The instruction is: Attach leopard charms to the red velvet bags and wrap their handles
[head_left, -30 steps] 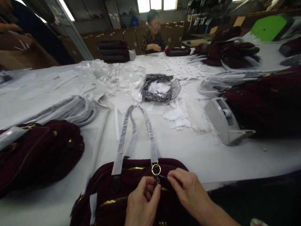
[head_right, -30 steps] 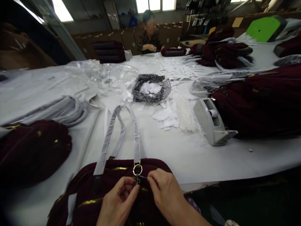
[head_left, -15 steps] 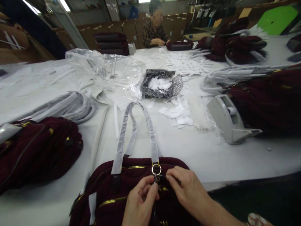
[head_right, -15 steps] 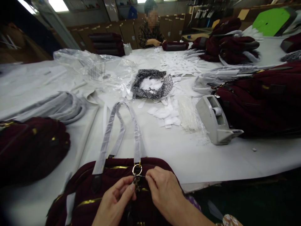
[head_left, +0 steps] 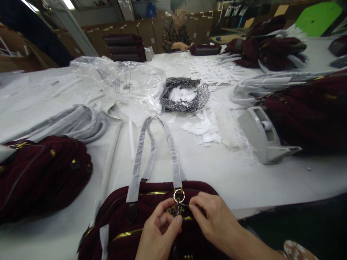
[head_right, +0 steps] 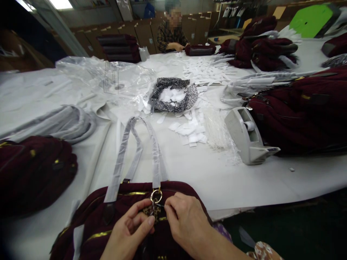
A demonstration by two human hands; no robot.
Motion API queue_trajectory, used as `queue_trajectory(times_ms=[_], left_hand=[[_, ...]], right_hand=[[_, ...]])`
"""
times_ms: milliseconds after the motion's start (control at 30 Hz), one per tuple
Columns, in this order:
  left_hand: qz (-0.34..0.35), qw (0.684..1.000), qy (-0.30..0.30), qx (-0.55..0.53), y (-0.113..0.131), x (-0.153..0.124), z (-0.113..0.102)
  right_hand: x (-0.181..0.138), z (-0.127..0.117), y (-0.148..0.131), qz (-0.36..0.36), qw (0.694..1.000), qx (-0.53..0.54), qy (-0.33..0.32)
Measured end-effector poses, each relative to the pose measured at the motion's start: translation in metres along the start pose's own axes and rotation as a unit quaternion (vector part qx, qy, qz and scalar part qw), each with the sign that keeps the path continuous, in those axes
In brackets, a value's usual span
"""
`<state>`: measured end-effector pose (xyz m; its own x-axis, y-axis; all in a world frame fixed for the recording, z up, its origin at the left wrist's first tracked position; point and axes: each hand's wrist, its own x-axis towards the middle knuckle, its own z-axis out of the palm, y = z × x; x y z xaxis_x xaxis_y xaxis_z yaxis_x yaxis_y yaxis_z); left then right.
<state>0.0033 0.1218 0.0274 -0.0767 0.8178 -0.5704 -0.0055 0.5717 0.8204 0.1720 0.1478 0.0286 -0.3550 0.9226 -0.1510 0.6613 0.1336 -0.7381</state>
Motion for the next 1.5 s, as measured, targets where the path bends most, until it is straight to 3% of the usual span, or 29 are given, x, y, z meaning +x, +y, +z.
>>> queue_trajectory(times_ms=[233, 633, 1000, 1300, 1433, 1500], left_hand=[[0.019, 0.998, 0.022, 0.048, 0.001, -0.004, 0.004], [-0.001, 0.998, -0.051, -0.023, -0.004, 0.006, -0.005], [-0.026, 0.997, -0.059, -0.044, 0.004, 0.01, -0.001], [-0.066, 0.995, -0.041, 0.058, -0.003, 0.024, 0.001], [-0.046, 0.996, -0.045, 0.056, -0.003, 0.026, 0.0], [-0.002, 0.996, -0.038, 0.075, -0.001, 0.024, 0.002]], right_hand=[[0.004, 0.004, -0.001, 0.002, 1.0, -0.003, 0.002], [0.003, 0.0, -0.001, 0.003, 0.999, 0.036, 0.013], [0.01, 0.009, -0.006, 0.007, 0.999, 0.033, 0.013], [0.014, 0.016, 0.0, -0.017, 0.999, 0.028, 0.026], [0.018, 0.019, 0.003, -0.026, 0.999, 0.031, 0.028], [0.018, 0.019, 0.003, -0.024, 0.998, 0.051, 0.041]])
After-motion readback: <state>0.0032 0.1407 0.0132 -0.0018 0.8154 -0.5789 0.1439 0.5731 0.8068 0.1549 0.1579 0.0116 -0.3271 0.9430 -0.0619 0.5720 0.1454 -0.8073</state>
